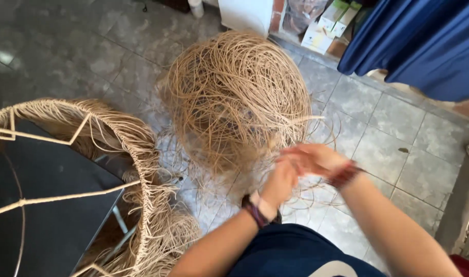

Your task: Weaving natural fiber strands around a circular frame to construct furniture

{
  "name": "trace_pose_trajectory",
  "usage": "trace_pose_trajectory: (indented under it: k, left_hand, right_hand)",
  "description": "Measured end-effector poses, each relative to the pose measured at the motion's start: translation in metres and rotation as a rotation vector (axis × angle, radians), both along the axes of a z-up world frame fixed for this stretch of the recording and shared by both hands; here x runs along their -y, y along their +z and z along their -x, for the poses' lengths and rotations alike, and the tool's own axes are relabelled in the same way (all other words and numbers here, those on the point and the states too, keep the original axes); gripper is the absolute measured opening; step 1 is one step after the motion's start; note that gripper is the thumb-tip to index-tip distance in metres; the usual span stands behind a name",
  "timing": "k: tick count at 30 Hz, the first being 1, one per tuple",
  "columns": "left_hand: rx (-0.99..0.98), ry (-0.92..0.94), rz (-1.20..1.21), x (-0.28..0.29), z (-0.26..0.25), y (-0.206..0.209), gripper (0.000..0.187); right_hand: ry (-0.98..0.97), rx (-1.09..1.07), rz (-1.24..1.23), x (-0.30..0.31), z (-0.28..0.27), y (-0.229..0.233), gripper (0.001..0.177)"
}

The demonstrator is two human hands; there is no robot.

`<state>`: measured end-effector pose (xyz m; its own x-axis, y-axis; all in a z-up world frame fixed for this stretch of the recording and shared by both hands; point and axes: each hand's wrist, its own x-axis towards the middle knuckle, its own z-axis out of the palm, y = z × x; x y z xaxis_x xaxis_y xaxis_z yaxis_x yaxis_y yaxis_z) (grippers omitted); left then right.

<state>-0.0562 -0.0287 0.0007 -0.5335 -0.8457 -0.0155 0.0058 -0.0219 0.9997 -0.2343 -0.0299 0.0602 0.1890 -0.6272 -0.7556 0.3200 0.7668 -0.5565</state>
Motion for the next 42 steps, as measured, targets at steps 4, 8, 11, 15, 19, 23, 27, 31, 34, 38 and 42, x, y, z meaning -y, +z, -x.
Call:
trace_pose_trajectory:
  k: [4,8,11,15,19,23,27,31,34,38,42]
  left_hand:
    - [0.338,-0.225,0.010,-0.028,-0.030,0.008,0.025]
    - [0.292,-0.320,-0.165,-0.016,-0.029,-0.023,0.031]
    - [-0.093,-0.088,-0.810,0.009,-0.021,-0.003,0.044]
    - [-0.113,-0.184,-0.941,0.043,0.008,-0.046,0.051]
    - [-0.173,0.062,-0.912,0.076,0.021,-0.046,0.032]
    - [0.067,0.220,-0.571,0.077,0.020,-0.039,0.026]
    - [-0.006,0.256,-0.359,0.093,-0.002,-0.020,0.032]
    - [0.169,-0.201,0.734,0.068,-0.001,-0.051,0.038]
    - [0.277,-0.170,0.721,0.069,-0.004,-0.057,0.014]
    - [0.538,-0.115,0.590,0.086,-0.026,-0.024,0.038]
    - [0.440,-0.192,0.513,0.090,-0.027,-0.039,0.053]
  right_hand:
    - [-0.104,0.154,0.034,0.022,-0.025,-0.074,0.023]
    - [-0.283,-0.073,0.183,0.017,-0.030,-0.059,0.023]
    - [-0.193,-0.160,0.255,-0.012,-0.029,0.002,0.024]
    - [-0.120,-0.176,0.262,-0.032,-0.029,0.013,0.020]
    - [-0.122,-0.276,0.268,-0.040,-0.021,0.025,0.023]
    - [-0.009,-0.467,0.246,-0.060,-0.005,0.034,0.028]
    - [0.183,-0.601,0.241,-0.054,0.000,0.022,0.028]
    - [0.030,-0.458,0.288,-0.043,-0.018,0.010,0.030]
    - [0.033,-0.542,0.390,-0.045,-0.022,0.019,0.033]
    - [0.152,-0.792,0.376,-0.065,-0.004,0.045,0.037]
    - [0.238,-0.921,0.291,-0.079,0.007,0.025,0.035]
